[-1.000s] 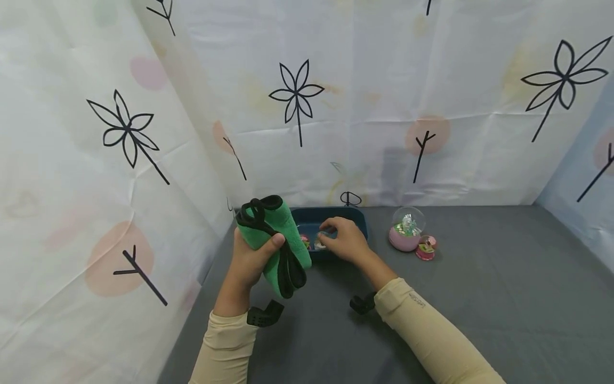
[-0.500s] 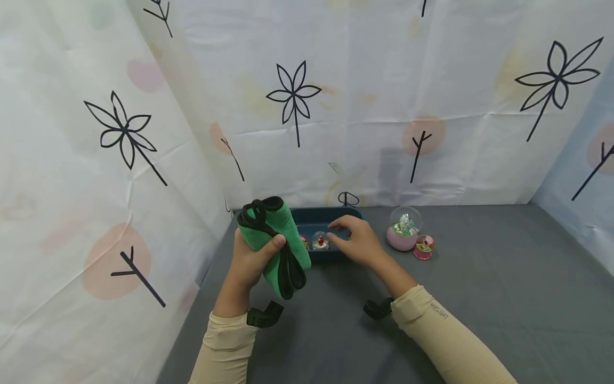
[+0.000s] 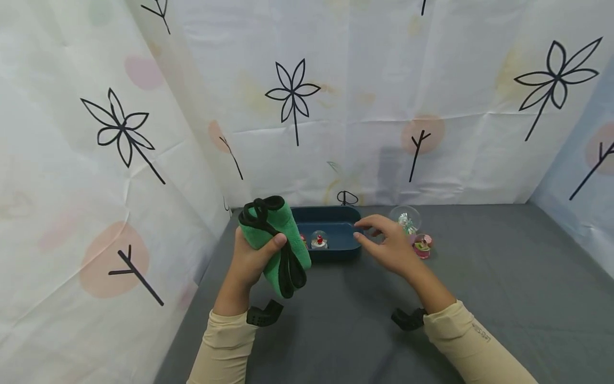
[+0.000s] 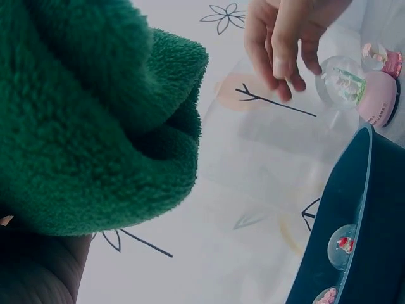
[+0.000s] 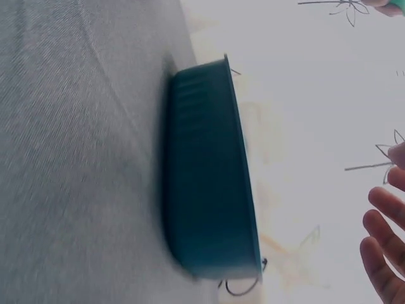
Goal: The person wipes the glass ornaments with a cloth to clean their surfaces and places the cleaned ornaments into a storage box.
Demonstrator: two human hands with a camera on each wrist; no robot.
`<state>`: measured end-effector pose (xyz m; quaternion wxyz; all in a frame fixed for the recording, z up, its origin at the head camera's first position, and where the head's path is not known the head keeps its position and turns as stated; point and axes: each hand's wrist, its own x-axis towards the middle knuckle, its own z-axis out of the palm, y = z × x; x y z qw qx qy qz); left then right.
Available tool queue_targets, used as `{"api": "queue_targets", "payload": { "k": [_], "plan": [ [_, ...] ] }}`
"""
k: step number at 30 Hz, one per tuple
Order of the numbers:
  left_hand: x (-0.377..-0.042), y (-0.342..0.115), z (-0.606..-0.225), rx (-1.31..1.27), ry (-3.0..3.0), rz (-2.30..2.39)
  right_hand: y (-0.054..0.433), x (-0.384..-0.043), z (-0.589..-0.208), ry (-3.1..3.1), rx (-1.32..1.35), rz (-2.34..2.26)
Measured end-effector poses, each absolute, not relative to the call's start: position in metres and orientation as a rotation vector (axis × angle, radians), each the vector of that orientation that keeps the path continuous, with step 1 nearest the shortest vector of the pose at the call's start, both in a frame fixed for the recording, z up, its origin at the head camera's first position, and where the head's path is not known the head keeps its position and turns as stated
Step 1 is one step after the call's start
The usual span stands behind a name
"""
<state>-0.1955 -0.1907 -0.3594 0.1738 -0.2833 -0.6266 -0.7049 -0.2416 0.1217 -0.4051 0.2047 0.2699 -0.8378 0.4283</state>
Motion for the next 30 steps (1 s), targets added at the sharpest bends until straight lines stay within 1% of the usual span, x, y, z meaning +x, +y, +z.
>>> {"api": "queue_targets", "payload": {
  "k": [9, 16, 23, 30],
  "plan": [
    [-0.196, -0.186, -0.358, -0.799, -1.801, -2.004, 0.168, -0.234, -0.412, -2.166, 0.711, 1.160],
    [-0.198, -0.184, -0.358, -0.794, -1.826, -1.999, 0.210, -0.233, -0.412, -2.069, 0.579, 1.240],
    [-0.198, -0.183, -0.361, -0.789, -1.854, -1.995, 0.238, -0.233, -0.405, -2.213, 0.437, 1.197],
    [-0.197, -0.183, -0.364, -0.791, -1.849, -2.006, 0.258, -0.237, -0.410, -2.407, 0.316, 1.105]
  ]
}}
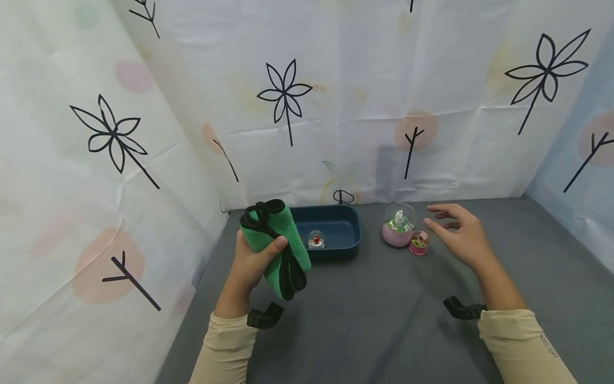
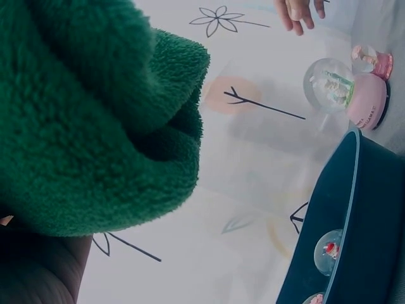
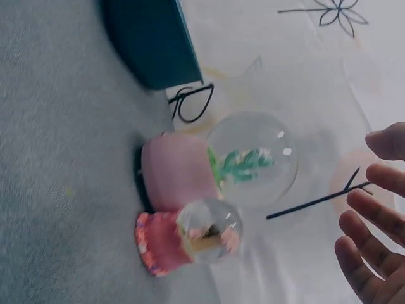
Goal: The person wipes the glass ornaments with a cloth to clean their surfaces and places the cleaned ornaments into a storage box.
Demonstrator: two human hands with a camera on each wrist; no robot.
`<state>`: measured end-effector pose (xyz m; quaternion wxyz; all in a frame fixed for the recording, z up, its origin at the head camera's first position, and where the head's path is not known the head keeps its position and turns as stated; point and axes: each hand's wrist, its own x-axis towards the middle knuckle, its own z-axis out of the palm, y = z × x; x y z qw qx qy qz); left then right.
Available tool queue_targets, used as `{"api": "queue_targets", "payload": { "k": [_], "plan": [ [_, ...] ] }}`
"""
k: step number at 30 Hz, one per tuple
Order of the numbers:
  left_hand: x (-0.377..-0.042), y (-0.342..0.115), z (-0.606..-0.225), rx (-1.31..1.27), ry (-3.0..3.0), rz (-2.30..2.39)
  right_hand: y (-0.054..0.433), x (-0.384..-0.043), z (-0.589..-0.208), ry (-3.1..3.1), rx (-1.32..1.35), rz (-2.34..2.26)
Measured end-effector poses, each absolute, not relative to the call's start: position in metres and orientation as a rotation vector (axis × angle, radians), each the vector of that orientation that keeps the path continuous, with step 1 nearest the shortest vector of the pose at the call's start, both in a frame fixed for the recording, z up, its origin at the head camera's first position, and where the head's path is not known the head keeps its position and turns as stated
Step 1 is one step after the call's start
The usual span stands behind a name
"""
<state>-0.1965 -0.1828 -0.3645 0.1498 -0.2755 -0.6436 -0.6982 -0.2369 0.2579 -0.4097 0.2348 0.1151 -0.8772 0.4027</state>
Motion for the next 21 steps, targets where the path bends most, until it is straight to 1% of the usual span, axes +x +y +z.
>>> {"api": "queue_targets", "payload": {
  "k": [7, 21],
  "plan": [
    [-0.196, -0.183, -0.365, -0.792, -1.850, -2.016, 0.265, -0.241, -0.420, -2.585, 0.238, 1.114],
    [-0.196, -0.181, -0.364, -0.807, -1.838, -2.003, 0.270, -0.249, -0.436, -2.686, 0.231, 1.155]
  ]
}}
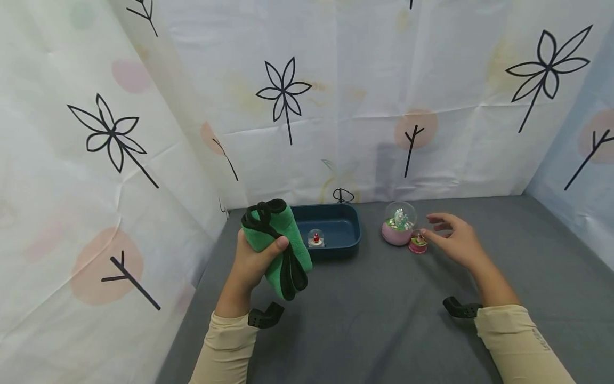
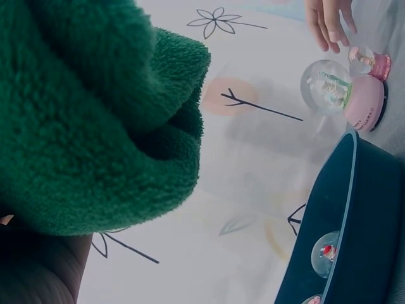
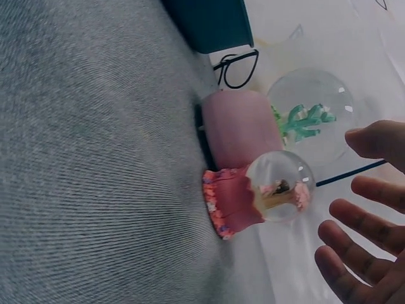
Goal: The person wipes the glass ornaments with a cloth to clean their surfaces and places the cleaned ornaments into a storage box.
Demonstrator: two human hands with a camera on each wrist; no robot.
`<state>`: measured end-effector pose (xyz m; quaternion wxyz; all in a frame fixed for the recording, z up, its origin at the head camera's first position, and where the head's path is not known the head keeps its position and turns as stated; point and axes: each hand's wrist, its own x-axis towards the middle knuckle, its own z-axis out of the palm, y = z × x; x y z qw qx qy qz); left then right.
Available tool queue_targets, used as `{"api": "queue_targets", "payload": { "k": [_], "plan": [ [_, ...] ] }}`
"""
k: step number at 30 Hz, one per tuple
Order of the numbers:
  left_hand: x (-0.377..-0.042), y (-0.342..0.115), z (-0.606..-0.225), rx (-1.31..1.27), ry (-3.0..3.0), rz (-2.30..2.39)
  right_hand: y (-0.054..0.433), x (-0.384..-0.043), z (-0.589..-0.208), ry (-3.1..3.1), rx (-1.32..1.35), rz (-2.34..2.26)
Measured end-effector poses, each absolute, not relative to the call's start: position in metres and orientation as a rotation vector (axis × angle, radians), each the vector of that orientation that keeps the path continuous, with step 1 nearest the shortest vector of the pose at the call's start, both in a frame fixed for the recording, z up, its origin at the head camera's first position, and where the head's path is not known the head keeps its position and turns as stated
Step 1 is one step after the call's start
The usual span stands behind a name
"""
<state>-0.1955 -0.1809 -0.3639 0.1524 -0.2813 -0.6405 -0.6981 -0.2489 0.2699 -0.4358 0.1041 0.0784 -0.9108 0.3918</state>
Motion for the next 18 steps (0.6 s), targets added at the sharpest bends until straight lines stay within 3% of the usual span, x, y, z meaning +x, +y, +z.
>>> {"api": "queue_targets", "payload": {
  "k": [18],
  "plan": [
    [-0.196, -0.179, -0.366, -0.796, -1.882, -1.977, 0.266, -0.259, -0.454, -2.810, 0.200, 1.169]
  ]
}}
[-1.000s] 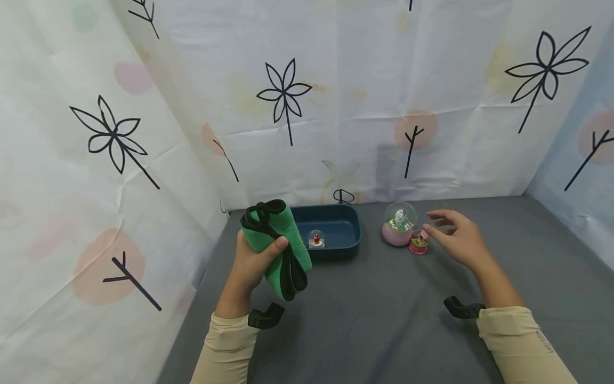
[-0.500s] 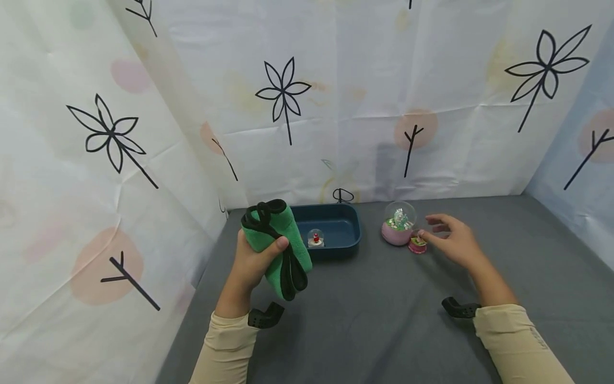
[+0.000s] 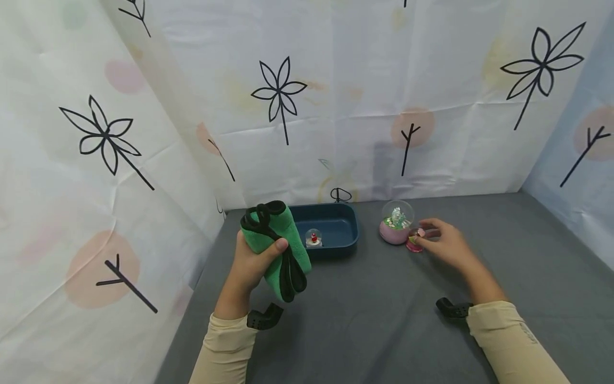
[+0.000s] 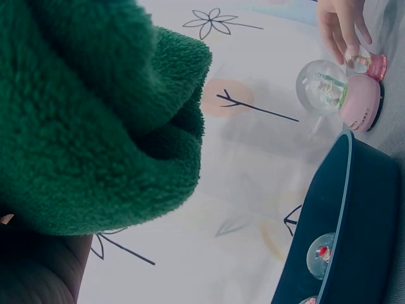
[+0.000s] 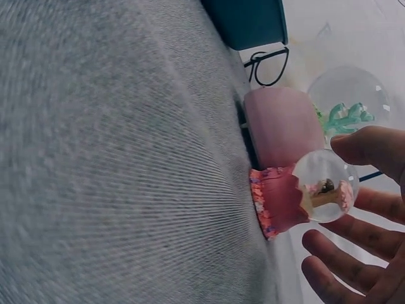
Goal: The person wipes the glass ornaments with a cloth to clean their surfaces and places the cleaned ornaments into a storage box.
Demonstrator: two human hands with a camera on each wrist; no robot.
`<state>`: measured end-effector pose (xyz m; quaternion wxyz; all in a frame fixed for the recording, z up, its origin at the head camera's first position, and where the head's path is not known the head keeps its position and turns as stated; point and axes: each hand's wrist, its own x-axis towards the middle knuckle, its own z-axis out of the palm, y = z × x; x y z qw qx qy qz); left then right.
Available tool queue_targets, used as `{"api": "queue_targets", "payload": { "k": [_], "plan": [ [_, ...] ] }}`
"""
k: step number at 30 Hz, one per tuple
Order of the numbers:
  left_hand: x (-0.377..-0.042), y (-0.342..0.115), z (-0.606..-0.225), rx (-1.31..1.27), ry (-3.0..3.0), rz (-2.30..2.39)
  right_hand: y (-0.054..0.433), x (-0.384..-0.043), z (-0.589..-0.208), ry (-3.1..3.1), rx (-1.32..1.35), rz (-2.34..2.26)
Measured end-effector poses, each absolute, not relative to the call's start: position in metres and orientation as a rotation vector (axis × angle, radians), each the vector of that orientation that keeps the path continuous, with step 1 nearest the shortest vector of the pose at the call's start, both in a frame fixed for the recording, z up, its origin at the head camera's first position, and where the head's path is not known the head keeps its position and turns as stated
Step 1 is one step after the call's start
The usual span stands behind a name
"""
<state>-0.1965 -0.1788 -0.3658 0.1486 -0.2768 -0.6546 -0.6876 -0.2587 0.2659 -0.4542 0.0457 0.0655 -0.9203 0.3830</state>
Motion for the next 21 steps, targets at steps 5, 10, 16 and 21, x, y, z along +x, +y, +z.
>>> {"api": "queue_targets", "payload": {
  "k": [5, 10, 16, 21],
  "plan": [
    [-0.195, -0.179, -0.366, -0.795, -1.879, -1.974, 0.265, -0.261, -0.457, -2.822, 0.212, 1.186],
    [-0.196, -0.179, -0.367, -0.806, -1.879, -1.977, 0.266, -0.262, -0.460, -2.826, 0.227, 1.191],
    [-0.196, -0.180, -0.368, -0.799, -1.885, -1.988, 0.267, -0.263, -0.465, -2.835, 0.233, 1.208],
    [-0.197, -0.180, -0.368, -0.801, -1.899, -1.998, 0.267, -0.265, -0.468, -2.835, 0.247, 1.179]
  ]
}}
